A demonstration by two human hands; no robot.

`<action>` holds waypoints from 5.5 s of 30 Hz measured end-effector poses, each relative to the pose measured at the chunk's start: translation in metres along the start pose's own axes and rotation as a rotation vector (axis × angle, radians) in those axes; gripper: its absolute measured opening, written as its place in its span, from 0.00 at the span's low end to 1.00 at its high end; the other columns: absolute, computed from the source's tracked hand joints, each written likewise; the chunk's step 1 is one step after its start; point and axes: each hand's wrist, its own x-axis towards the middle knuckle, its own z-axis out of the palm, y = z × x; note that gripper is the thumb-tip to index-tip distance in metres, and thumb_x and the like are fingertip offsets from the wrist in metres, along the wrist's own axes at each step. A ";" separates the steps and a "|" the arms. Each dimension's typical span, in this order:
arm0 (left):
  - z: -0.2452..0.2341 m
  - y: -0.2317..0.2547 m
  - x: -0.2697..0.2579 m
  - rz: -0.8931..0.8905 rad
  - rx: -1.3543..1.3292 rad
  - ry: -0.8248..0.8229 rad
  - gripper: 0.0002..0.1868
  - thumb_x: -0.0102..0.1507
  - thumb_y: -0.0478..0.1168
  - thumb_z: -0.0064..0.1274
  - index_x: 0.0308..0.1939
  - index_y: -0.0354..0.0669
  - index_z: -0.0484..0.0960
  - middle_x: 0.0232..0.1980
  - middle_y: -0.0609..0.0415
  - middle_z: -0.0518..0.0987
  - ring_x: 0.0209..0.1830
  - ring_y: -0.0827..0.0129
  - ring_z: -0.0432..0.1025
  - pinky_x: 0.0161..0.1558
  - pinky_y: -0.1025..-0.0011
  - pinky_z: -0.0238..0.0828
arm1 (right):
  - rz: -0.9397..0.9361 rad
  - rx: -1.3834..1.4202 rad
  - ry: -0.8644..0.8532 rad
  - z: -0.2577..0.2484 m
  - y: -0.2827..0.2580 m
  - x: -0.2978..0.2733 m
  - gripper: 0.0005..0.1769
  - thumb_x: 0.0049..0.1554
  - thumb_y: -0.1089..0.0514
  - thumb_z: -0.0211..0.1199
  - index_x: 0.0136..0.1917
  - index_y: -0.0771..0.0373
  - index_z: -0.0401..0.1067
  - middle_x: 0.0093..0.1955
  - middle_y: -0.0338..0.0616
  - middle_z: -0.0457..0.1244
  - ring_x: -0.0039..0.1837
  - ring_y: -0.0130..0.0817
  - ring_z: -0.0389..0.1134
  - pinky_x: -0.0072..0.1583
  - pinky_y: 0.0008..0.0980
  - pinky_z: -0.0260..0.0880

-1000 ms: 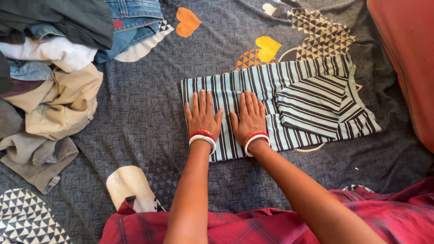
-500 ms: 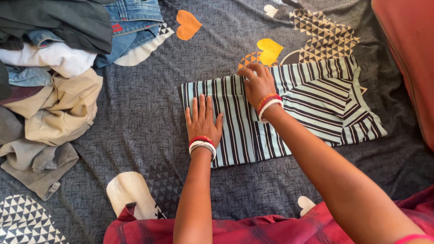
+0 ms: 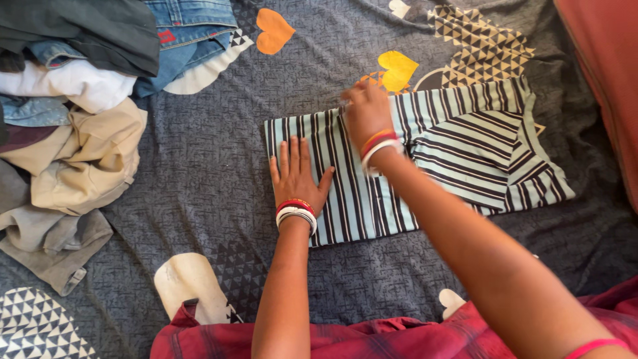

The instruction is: The person folds a gray polo shirt and places it into an open suitcase. Then the person folds a striped long-sleeve shirt on the floor, smoothing and aligning it before folding it into a compact rectangle.

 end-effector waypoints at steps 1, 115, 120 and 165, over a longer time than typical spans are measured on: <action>-0.002 0.001 0.000 -0.017 0.016 -0.017 0.46 0.68 0.68 0.36 0.80 0.43 0.47 0.83 0.47 0.46 0.84 0.55 0.35 0.78 0.51 0.26 | -0.026 0.092 -0.009 0.008 -0.016 -0.003 0.17 0.51 0.67 0.60 0.55 0.60 0.76 0.61 0.49 0.64 0.66 0.49 0.64 0.68 0.45 0.63; 0.046 0.231 -0.016 0.184 0.115 -0.295 0.47 0.67 0.68 0.35 0.81 0.47 0.42 0.85 0.54 0.37 0.85 0.61 0.27 0.78 0.45 0.22 | 0.288 -0.284 -0.054 -0.210 0.206 -0.143 0.35 0.64 0.43 0.61 0.78 0.58 0.58 0.80 0.54 0.52 0.83 0.51 0.48 0.78 0.55 0.48; 0.062 0.227 -0.015 0.227 0.165 -0.243 0.47 0.68 0.70 0.29 0.81 0.45 0.41 0.85 0.51 0.35 0.84 0.58 0.26 0.76 0.43 0.21 | 0.216 -0.407 -0.298 -0.182 0.192 -0.148 0.40 0.63 0.34 0.51 0.82 0.49 0.51 0.84 0.51 0.44 0.84 0.50 0.39 0.77 0.57 0.34; 0.023 0.210 -0.042 -0.056 -0.300 -0.255 0.41 0.56 0.54 0.66 0.67 0.40 0.69 0.79 0.42 0.53 0.83 0.48 0.38 0.79 0.49 0.30 | -0.781 -0.947 -0.629 -0.188 0.092 -0.002 0.15 0.56 0.50 0.58 0.56 0.44 0.76 0.64 0.32 0.66 0.75 0.35 0.59 0.79 0.52 0.36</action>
